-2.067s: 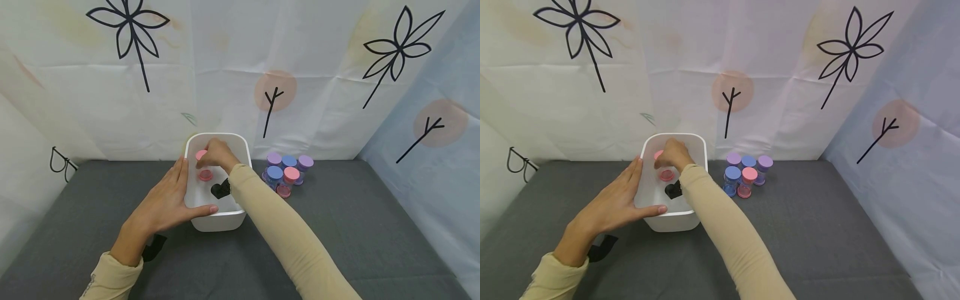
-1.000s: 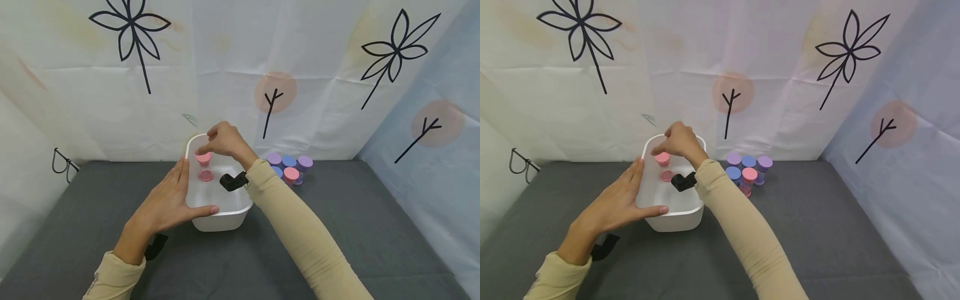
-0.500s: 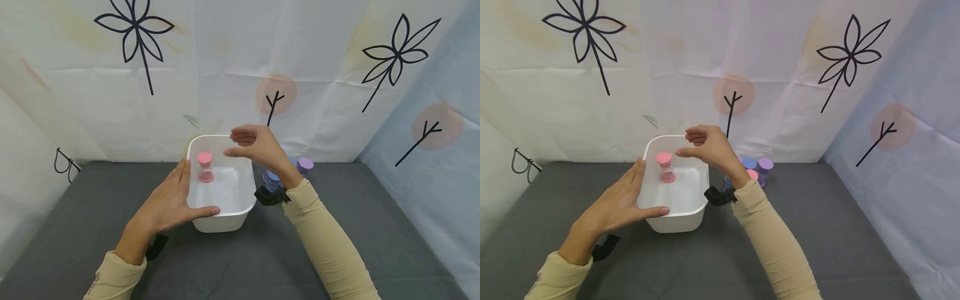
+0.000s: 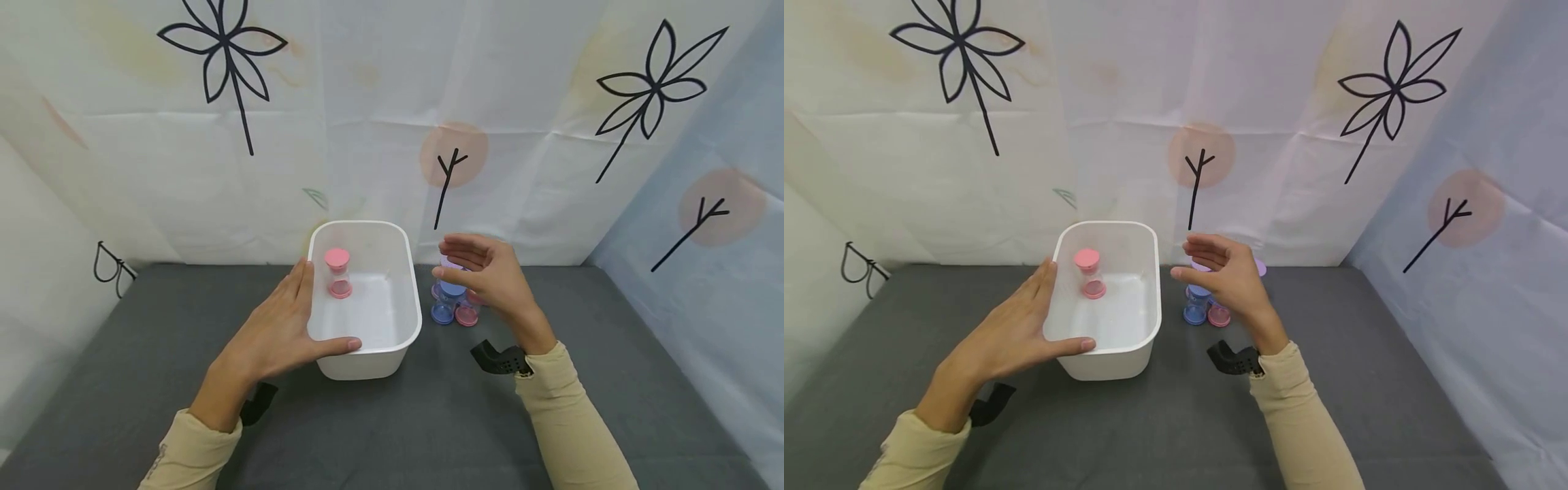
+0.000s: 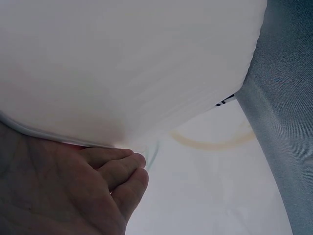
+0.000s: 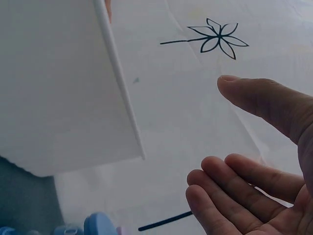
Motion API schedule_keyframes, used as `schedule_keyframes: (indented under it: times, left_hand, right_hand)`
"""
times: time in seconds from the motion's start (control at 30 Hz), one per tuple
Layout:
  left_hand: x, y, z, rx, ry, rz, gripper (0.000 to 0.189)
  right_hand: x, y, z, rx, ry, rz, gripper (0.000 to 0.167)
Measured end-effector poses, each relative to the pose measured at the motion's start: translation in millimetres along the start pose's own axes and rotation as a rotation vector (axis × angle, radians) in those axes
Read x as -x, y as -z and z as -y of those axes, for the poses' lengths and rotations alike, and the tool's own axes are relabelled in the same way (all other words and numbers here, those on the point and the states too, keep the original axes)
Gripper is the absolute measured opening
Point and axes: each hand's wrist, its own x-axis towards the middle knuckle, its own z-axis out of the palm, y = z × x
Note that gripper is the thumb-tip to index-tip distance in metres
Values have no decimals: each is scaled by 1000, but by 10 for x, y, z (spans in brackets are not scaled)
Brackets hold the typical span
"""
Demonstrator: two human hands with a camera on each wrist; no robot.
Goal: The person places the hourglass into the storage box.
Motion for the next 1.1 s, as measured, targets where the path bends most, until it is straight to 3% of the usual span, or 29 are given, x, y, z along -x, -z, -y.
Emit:
schedule_keyframes:
  times: [0.43,0.9,1.1]
  left_hand:
    - [2,-4,-12,-2,0,-4,138]
    - [14,-13,-11,8,-1,-13,136]
    - [8,-3,-18,4,2,-12,136]
  right_hand:
    - [249,367,-342,20,-3,-64,55]
    - [255,655,-463,66,-47,-200,59]
    - [226,779,-601,163,-51,-286,61]
